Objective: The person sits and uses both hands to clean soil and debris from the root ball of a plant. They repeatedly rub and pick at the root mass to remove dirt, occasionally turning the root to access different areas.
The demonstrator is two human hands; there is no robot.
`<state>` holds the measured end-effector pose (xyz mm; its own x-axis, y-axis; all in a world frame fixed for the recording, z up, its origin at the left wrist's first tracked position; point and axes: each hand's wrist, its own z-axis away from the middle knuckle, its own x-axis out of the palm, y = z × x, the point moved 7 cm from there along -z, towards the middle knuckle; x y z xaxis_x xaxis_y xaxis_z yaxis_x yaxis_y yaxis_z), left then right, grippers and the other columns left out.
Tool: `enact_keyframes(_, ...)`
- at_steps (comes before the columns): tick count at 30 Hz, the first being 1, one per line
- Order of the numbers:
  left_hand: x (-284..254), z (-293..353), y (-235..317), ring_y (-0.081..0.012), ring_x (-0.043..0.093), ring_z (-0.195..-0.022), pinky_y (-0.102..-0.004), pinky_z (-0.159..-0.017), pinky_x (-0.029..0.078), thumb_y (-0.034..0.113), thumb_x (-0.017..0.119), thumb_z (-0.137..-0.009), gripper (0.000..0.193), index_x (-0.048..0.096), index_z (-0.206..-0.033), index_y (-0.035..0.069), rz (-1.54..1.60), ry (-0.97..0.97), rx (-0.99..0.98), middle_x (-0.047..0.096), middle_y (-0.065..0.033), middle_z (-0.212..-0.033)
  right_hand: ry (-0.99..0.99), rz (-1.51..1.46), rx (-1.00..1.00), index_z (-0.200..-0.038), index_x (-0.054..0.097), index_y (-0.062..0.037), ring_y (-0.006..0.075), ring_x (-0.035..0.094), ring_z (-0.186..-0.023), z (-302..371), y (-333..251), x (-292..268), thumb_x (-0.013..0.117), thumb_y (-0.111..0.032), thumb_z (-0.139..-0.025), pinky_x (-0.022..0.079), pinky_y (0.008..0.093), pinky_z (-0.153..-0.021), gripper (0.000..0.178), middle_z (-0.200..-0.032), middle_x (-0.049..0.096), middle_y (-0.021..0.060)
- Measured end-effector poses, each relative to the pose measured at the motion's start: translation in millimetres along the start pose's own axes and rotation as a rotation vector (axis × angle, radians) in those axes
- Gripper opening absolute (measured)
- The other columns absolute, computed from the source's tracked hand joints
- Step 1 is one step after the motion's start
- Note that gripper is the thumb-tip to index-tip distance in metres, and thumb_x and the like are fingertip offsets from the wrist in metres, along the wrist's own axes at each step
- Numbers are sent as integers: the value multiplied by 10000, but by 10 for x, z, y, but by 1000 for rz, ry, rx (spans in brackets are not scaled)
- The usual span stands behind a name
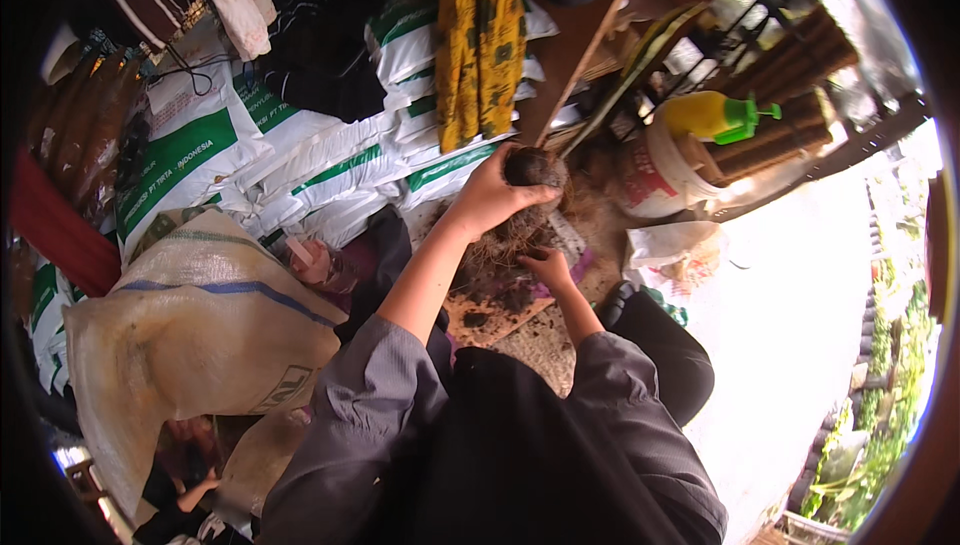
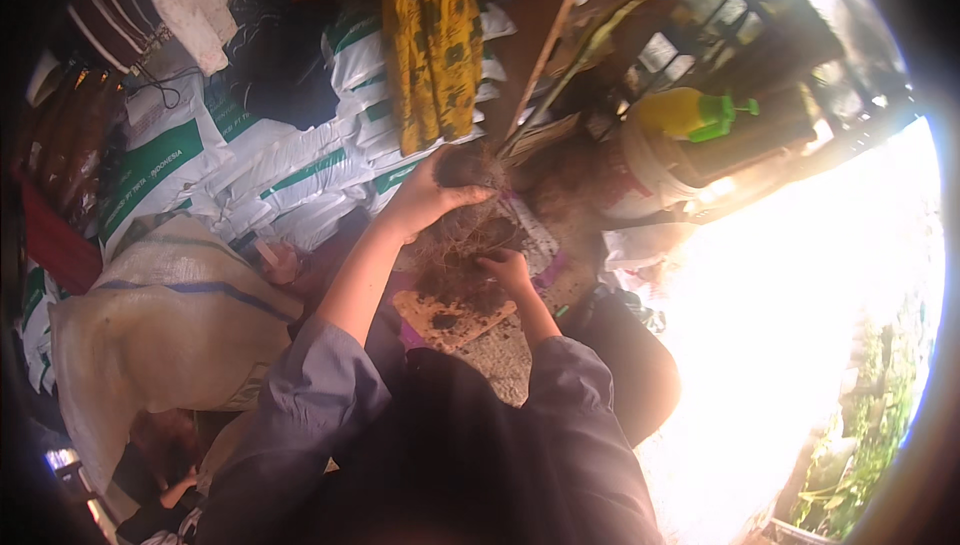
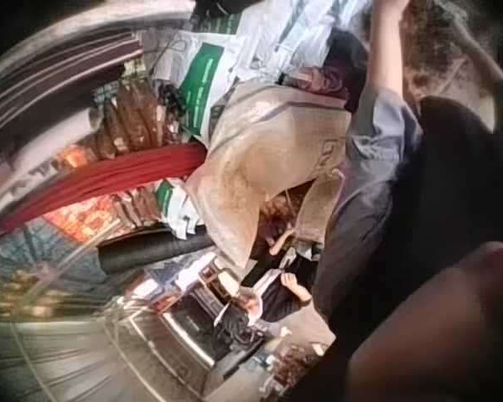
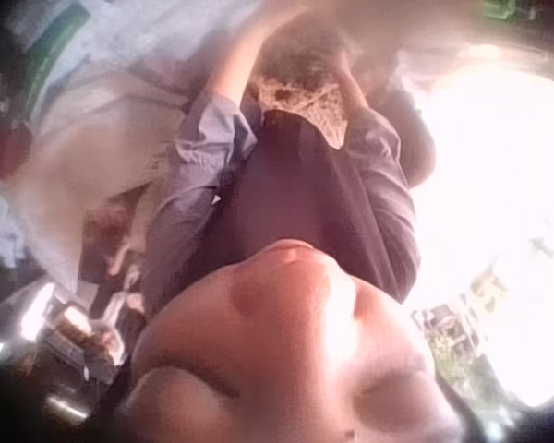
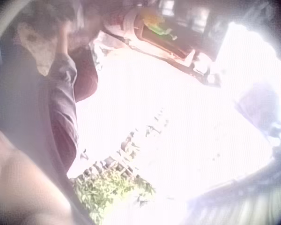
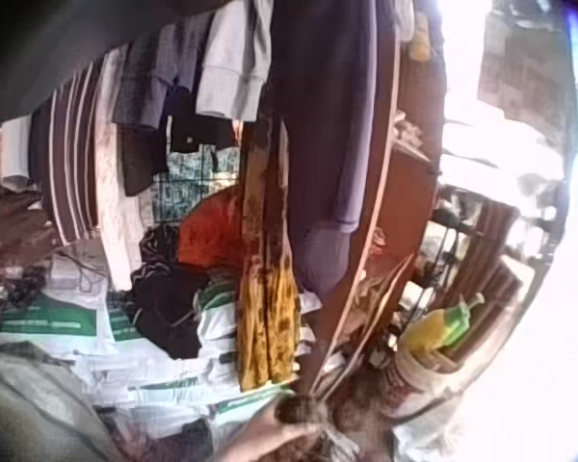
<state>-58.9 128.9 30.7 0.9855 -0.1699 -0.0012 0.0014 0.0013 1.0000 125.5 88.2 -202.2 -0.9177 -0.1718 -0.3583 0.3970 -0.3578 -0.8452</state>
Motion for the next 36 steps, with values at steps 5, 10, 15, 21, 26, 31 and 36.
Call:
enact_keyframes(5,461,185,-183,-164,599,-937,-307,-809,500,244,750,-765,515,525,-1178,33,522,-240,-225,614,-63,-1042,162,111,-360,-973,678,39,116,640,-794,458,-606,-1027,696,-114,-804,496,268,-738,229,-885,704,88)
enact_keyframes(10,769,248,-601,-169,648,-890,-311,-748,543,343,581,-884,380,598,-1122,47,865,-437,-330,648,-95,-1049,80,32,-463,-1126,602,45,144,621,-955,1214,-1728,-1449,627,-89,-852,471,272,-858,305,-1032,673,87)
enact_keyframes(15,1180,318,-504,-221,635,-944,-347,-807,540,293,436,-946,379,544,-1202,35,1390,-646,-307,628,-113,-1091,66,121,-692,-1207,538,33,141,585,-1036,1616,-2192,-1707,615,-37,-837,444,277,-916,384,-1120,634,80)
enact_keyframes(21,1390,400,-583,-236,605,-987,-382,-848,529,323,385,-962,414,514,-1232,37,1339,-614,-378,606,-116,-1090,105,9,-727,-1099,614,-8,175,619,-989,1567,-2073,-1483,633,-31,-781,468,298,-868,320,-1011,658,91)
enact_keyframes(26,1475,426,-696,-189,629,-895,-398,-787,530,410,434,-936,445,543,-1206,74,1037,-417,-372,643,-70,-998,175,183,-602,-1108,619,-31,214,640,-943,1508,-1816,-1517,667,-43,-775,492,322,-807,337,-963,659,128)
enact_keyframes(31,1557,290,-990,-215,611,-953,-353,-800,538,364,428,-944,422,525,-1211,53,1046,-372,-372,614,-100,-1065,159,205,-621,-1066,640,-19,182,642,-864,1583,-1784,-1590,673,-39,-770,496,313,-756,298,-944,664,111)
enact_keyframes(36,1658,371,-813,-228,608,-984,-357,-802,540,350,428,-956,399,522,-1205,52,1072,-350,-494,609,-107,-1074,49,262,-591,-1016,660,-43,222,637,-779,1689,-1778,-1535,701,-70,-730,496,336,-701,290,-888,650,107)
